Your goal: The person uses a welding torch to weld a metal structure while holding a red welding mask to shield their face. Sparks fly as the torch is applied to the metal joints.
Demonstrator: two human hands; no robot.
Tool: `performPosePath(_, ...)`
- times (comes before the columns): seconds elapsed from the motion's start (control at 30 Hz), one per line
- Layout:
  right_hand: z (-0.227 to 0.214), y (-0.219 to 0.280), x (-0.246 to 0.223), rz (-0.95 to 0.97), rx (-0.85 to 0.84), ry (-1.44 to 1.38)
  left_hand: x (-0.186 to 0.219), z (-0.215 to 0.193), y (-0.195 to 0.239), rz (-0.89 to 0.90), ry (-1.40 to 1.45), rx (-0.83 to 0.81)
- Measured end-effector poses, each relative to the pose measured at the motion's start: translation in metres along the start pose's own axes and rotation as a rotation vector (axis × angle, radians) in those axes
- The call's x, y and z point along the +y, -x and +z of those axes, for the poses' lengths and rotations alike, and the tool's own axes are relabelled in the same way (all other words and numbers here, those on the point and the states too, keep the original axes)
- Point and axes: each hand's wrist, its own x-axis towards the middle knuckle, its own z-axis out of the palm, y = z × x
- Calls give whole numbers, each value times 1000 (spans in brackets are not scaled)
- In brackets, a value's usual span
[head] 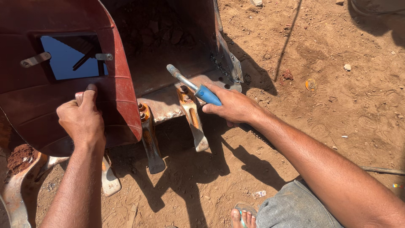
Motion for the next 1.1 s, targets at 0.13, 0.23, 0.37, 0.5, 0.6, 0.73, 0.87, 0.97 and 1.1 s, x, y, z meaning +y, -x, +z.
performPosePath(0.13, -1, 1, -2, 10, 11, 22, -2, 0, 0, 14, 5, 0)
performPosePath(0.23, -1, 3, -4, 27, 5, -6, -1, -1, 0, 10, 7, -3)
performPosePath(0.37, -3, 5, -5, -7, 19, -8, 5, -1, 2, -11, -13, -4)
performPosePath(0.5, -2, 4, -4, -9, 14, -38, 9, -1, 4, -3, -5, -9)
performPosePath(0.6, -2, 4, -4, -11, 14, -37, 10, -2, 4, 4, -8, -16)
performPosePath(0.73, -6, 7, -6, -18, 22, -101, -2, -3, 5, 126, 16, -55)
performPosePath(0.87, -18, 3, -2, 34, 56, -130, 2, -12, -9, 193, -663, -223)
performPosePath(0.97, -23, -5, 19, -80, 92, -162, 35, -19, 22, 754, -235, -407)
performPosePath(1.1, -40, -20, 42, -698, 176, -207, 113, -15, 56, 716, -1111, -832)
